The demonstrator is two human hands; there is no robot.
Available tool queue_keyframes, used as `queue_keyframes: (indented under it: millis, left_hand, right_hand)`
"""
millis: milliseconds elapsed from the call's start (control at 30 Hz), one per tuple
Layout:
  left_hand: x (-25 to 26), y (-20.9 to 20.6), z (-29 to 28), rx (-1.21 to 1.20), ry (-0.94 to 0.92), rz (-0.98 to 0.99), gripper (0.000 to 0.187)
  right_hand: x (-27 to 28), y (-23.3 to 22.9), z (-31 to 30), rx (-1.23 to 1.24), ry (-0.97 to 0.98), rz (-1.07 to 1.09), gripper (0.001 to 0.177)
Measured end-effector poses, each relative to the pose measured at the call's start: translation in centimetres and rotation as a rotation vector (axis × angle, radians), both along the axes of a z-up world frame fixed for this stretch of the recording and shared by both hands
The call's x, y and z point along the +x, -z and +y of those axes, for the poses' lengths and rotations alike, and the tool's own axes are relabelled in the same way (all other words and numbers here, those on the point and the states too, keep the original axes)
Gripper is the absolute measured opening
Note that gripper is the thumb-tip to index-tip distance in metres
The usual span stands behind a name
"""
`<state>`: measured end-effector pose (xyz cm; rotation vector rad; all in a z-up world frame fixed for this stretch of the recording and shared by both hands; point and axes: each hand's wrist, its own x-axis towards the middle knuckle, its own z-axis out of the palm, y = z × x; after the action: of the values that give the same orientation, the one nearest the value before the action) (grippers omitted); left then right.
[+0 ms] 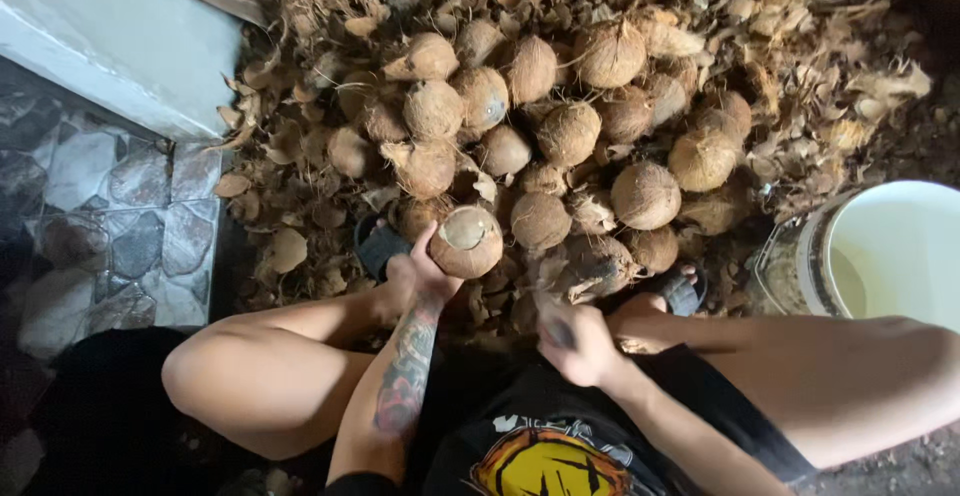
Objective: The person sits on the floor and uses a large knife to peel the husk off coconuts. They hold the coconut in one hand and strike it with the knife to remove the outer layer, then pour the coconut water into a bucket.
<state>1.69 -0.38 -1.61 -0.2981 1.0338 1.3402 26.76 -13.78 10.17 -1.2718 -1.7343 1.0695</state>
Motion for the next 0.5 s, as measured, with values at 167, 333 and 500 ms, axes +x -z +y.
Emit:
queue_keyframes:
  millis: [167,333,500]
  left_hand:
    - [4.7,-11.9,-0.9,0.104,-0.145,-0.059,0.050]
    - [1.5,-5.4,-1.7,0.020,0.053,0.135,0.032]
    - [2.8,-4.6,-2.1,-0.151,0.340,0.130,0.099]
  right_hand:
    - [-0.7,0.7,0.4,-1.024,0.343,0.247,0.019]
    - [1.3,-11.5,2.8,-0.529,0.138,0.307,0.018]
    - [-0.6,-15.9,2.9,0.766,-0.035,0.506,0.006]
